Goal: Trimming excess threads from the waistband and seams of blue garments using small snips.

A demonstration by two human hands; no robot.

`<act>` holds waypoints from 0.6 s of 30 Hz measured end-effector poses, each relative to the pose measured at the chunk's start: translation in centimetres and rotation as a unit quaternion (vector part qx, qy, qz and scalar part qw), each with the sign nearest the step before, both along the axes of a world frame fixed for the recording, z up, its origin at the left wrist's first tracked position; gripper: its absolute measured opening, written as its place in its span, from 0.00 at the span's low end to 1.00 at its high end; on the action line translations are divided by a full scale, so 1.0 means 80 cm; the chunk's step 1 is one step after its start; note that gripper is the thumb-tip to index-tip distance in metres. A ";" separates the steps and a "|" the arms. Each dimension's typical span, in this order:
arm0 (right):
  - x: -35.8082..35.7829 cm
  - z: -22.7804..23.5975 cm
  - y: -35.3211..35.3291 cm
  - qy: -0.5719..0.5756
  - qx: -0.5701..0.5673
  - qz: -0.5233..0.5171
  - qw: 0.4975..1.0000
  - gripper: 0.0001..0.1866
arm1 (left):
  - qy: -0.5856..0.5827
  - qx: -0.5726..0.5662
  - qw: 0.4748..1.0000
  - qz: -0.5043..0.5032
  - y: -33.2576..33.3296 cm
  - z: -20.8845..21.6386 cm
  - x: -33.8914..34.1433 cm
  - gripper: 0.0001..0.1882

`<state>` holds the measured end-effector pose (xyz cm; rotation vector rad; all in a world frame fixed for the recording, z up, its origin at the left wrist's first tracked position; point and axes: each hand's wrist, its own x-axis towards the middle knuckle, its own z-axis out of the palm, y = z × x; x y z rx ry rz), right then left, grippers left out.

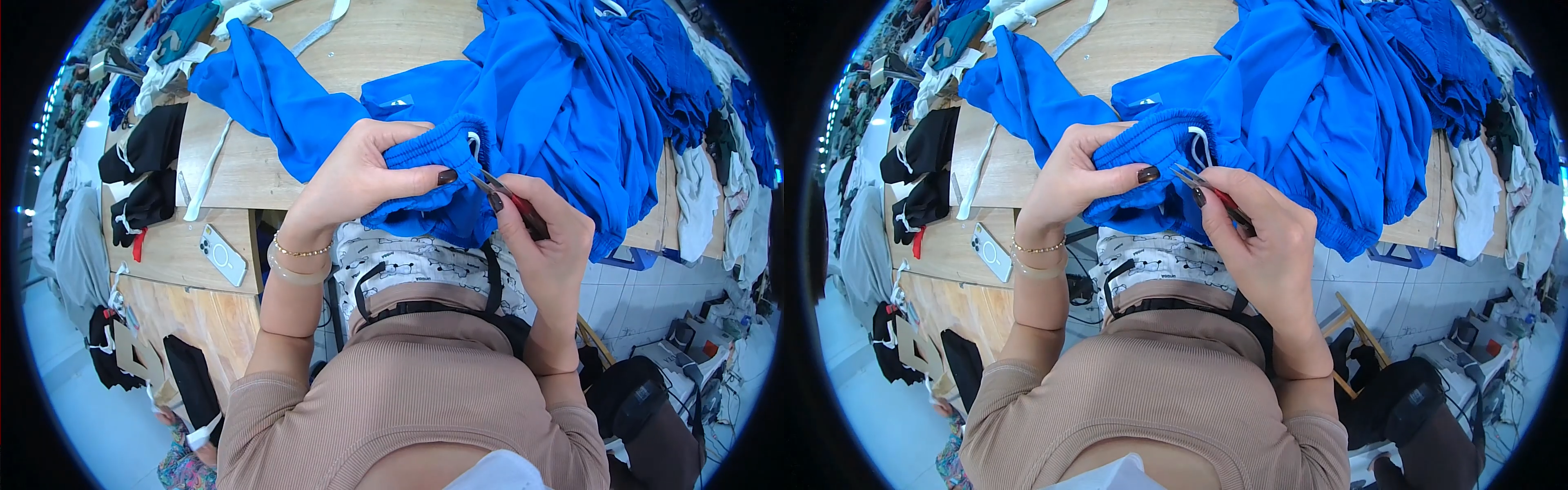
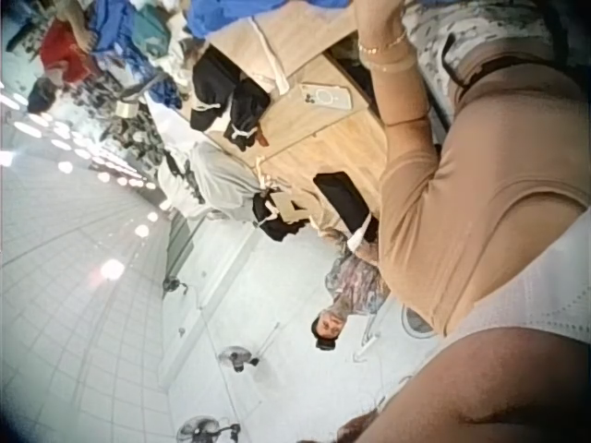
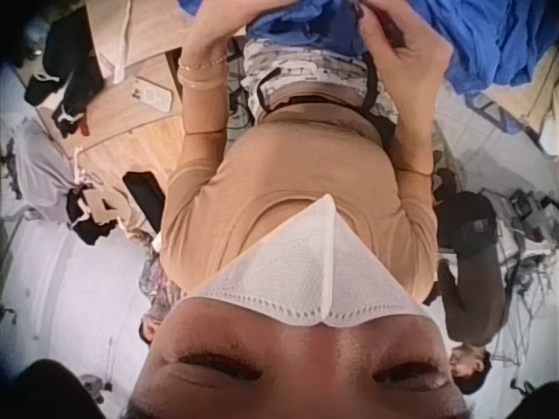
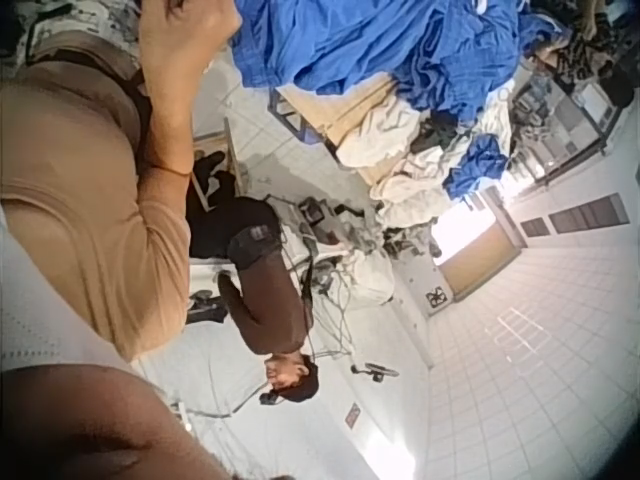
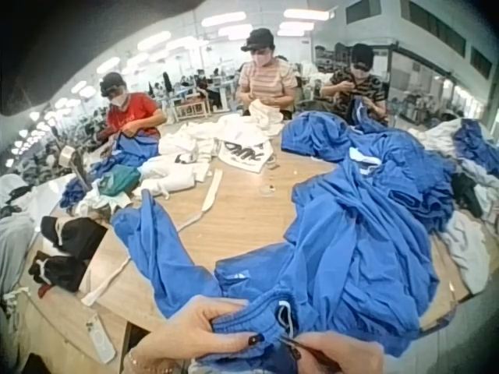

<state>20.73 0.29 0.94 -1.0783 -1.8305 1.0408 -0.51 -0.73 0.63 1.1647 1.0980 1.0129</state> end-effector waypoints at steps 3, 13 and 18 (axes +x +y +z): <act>-0.001 0.001 0.000 -0.004 0.014 0.000 1.000 0.07 | 0.004 0.002 1.000 0.001 0.000 -0.001 0.000 0.11; 0.001 -0.009 0.005 0.009 0.044 0.016 0.999 0.08 | -0.018 -0.021 1.000 0.010 -0.001 0.001 0.002 0.10; -0.001 -0.019 0.007 0.078 0.027 0.023 0.996 0.08 | -0.024 -0.028 0.999 0.013 0.000 0.004 0.003 0.10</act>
